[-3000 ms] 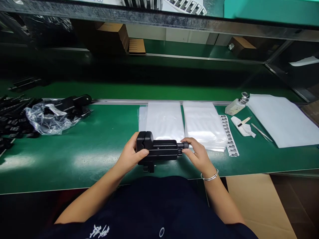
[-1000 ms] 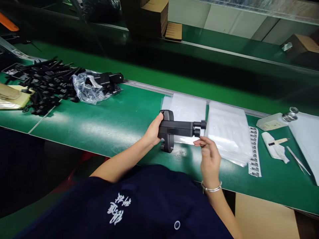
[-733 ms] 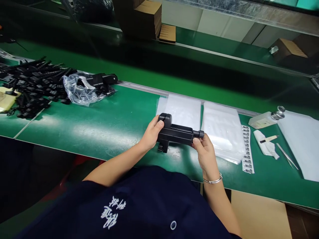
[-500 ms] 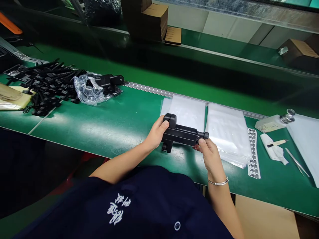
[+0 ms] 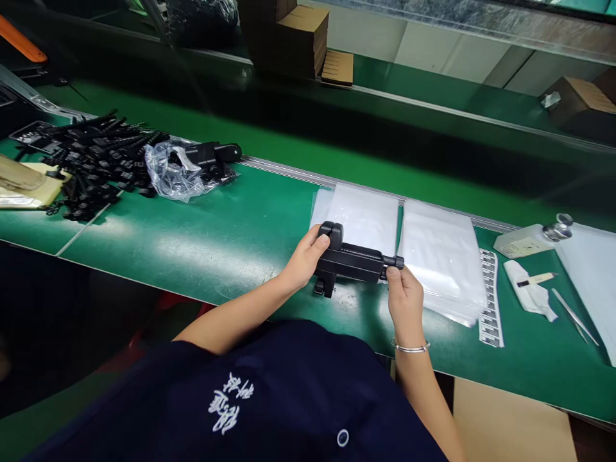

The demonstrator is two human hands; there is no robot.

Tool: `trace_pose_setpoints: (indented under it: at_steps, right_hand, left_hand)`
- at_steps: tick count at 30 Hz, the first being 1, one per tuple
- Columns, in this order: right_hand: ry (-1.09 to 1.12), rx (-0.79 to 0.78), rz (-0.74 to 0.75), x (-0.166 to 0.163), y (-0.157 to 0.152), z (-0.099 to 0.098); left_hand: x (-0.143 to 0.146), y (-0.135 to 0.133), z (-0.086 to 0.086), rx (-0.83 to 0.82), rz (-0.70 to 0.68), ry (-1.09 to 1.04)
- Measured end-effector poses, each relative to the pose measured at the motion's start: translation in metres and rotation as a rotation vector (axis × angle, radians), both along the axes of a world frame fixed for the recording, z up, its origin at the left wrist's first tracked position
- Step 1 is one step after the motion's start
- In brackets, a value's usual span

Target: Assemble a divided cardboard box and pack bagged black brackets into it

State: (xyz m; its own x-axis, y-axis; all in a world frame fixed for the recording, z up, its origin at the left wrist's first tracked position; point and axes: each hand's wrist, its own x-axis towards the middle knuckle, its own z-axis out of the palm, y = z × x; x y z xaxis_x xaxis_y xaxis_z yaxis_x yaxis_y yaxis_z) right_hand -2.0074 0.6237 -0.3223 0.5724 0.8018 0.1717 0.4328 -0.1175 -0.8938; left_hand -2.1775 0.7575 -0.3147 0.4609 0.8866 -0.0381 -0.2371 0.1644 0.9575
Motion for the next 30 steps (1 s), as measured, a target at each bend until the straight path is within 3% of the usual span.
trace_pose_setpoints:
  at_steps: [3,7,10,13,18,21,24,27,30]
  right_hand:
    - [0.058,0.047,0.093,0.0,0.0,0.0]
    - [0.08,0.048,0.037,0.0,-0.001,0.002]
    - [-0.062,0.094,0.058,-0.008,-0.003,0.004]
    - [-0.273,0.175,0.204,-0.025,-0.009,0.001]
    - [-0.554,0.251,0.374,-0.051,-0.018,-0.011]
    - [-0.302,0.28,0.287,-0.048,-0.018,-0.01]
    - [0.272,0.306,0.156,-0.037,-0.013,-0.008]
    - [0.711,0.301,0.035,-0.026,-0.005,-0.013]
    - [0.961,0.285,-0.064,-0.021,-0.001,-0.023]
  left_hand:
    - [-0.001,0.0,-0.001,-0.027,0.03,-0.025]
    - [0.0,0.0,-0.003,-0.087,0.026,-0.059]
    - [0.005,0.006,-0.003,-0.316,0.09,-0.106]
    - [0.009,0.015,-0.001,-0.556,0.196,-0.182]
    - [0.013,0.02,0.002,-0.7,0.137,-0.246]
    - [0.015,0.012,0.002,-0.664,0.149,-0.213]
    - [0.018,-0.001,0.003,-0.473,0.098,-0.158]
    - [0.017,-0.012,0.012,-0.246,-0.137,-0.138]
    - [0.014,-0.015,0.023,-0.125,-0.467,-0.155]
